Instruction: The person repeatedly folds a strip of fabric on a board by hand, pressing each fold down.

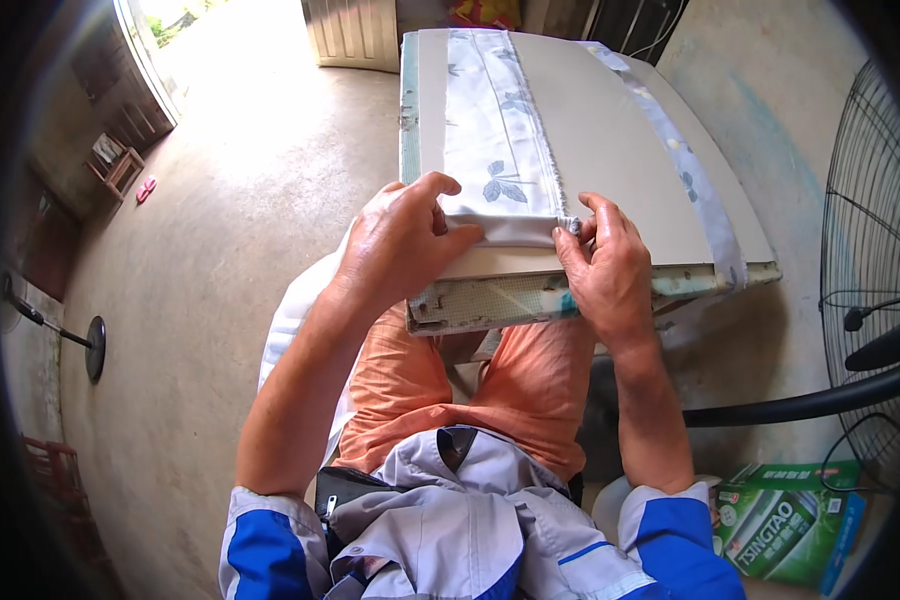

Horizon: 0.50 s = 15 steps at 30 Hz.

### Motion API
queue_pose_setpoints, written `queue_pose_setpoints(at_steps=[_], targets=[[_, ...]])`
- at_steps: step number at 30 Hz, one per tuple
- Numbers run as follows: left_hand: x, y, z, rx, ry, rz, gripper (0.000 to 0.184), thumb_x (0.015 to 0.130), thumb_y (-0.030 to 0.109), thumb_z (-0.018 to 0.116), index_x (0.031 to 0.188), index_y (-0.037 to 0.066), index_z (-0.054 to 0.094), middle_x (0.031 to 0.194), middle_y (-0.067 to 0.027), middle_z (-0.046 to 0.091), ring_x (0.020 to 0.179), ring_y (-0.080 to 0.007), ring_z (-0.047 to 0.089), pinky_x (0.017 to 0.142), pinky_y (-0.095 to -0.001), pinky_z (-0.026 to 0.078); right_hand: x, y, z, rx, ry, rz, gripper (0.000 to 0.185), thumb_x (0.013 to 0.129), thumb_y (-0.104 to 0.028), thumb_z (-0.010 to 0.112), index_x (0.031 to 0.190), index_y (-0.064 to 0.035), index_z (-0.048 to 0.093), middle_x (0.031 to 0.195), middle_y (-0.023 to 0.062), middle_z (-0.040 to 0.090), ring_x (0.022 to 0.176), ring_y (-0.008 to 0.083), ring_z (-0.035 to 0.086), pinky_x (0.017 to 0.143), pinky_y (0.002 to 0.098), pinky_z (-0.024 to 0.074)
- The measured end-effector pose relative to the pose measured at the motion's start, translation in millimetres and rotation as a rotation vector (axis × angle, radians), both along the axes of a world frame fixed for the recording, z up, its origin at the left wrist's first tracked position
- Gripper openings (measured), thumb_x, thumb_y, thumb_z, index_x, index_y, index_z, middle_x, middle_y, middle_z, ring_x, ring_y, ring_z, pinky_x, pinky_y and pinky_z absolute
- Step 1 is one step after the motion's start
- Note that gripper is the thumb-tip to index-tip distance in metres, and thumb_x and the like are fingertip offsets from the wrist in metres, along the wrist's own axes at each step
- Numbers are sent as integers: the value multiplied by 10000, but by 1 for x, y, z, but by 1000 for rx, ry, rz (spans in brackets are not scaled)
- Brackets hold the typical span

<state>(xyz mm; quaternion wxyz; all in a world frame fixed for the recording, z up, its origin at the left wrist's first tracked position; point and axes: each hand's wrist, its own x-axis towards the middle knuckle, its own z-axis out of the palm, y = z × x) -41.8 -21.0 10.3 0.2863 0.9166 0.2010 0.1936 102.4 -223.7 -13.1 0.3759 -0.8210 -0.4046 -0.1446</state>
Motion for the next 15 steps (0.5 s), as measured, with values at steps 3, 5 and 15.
queue_pose_setpoints(at_steps=[3, 5, 15], targets=[[1, 0, 8, 11, 53, 2, 628, 856, 378, 861, 1347, 29, 684, 866, -103, 709, 796, -218, 703, 750, -388, 567, -9, 2, 8, -67, -180, -56, 434, 932, -150, 782, 1308, 12, 638, 1282, 222, 686, 1175, 381, 653, 1036, 506, 498], [0, 1, 6, 60, 50, 3, 643, 854, 383, 862, 1357, 28, 676, 875, -104, 711, 810, -223, 706, 758, -389, 569, -15, 3, 10, -91, -303, 8, 494, 941, -183, 779, 1359, 24, 618, 1357, 227, 659, 1263, 373, 620, 1095, 512, 459], [1, -2, 1, 76, 32, 28, 583, 865, 360, 869, 1347, 87, 686, 854, -79, 686, 811, -212, 688, 762, -386, 574, -26, 5, -13, -321, -391, 371, 941, 1000, -681, 540, 1560, 73, 477, 1622, 265, 480, 1566, 393, 389, 1302, 533, 250]])
